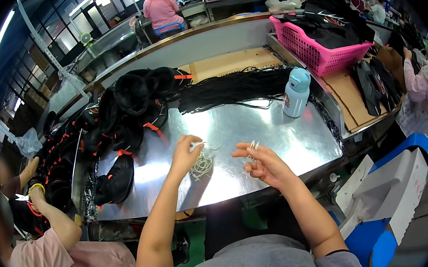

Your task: The person opens a drawer under a metal worktable and removes keys, a case, a lighter, and rubber bands, placing them on the table. They then close the drawer and gather the rubber bands into a small bundle.

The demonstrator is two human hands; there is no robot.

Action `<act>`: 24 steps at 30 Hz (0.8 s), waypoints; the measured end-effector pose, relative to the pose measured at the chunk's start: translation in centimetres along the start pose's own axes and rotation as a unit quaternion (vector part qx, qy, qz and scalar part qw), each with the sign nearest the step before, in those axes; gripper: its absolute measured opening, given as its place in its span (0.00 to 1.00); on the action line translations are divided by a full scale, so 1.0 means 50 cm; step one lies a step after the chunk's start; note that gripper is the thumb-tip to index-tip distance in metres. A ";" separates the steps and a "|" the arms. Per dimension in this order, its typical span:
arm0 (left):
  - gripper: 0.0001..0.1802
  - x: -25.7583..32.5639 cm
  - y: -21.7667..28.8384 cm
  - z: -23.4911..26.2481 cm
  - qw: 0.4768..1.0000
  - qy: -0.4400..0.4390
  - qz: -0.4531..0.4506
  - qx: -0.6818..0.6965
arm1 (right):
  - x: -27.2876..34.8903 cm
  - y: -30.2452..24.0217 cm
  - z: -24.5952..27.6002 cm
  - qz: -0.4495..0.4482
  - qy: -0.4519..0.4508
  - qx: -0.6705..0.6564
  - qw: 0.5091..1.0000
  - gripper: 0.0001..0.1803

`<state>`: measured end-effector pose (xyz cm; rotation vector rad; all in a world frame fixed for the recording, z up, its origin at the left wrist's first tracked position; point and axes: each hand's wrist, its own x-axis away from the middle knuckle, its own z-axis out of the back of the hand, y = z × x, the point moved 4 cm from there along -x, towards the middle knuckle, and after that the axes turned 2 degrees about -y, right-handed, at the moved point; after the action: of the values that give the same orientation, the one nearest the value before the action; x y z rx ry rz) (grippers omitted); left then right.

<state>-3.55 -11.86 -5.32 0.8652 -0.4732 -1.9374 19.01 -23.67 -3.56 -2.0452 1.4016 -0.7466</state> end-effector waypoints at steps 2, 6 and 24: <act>0.08 0.029 -0.001 0.012 0.996 -0.059 0.032 -0.065 | 0.003 0.002 0.012 0.001 -0.007 -0.011 1.000 0.19; 0.07 0.074 -0.005 0.008 0.978 -0.105 0.068 -0.166 | -0.014 0.030 0.037 -0.007 -0.008 -0.035 0.999 0.18; 0.04 0.034 0.081 0.051 0.921 -0.103 0.168 0.336 | -0.045 0.029 -0.006 0.034 0.031 0.125 0.991 0.18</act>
<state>-3.55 -15.40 -1.66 0.9185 -1.3761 -1.5524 17.16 -22.03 -4.67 -1.7876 1.3297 -0.9148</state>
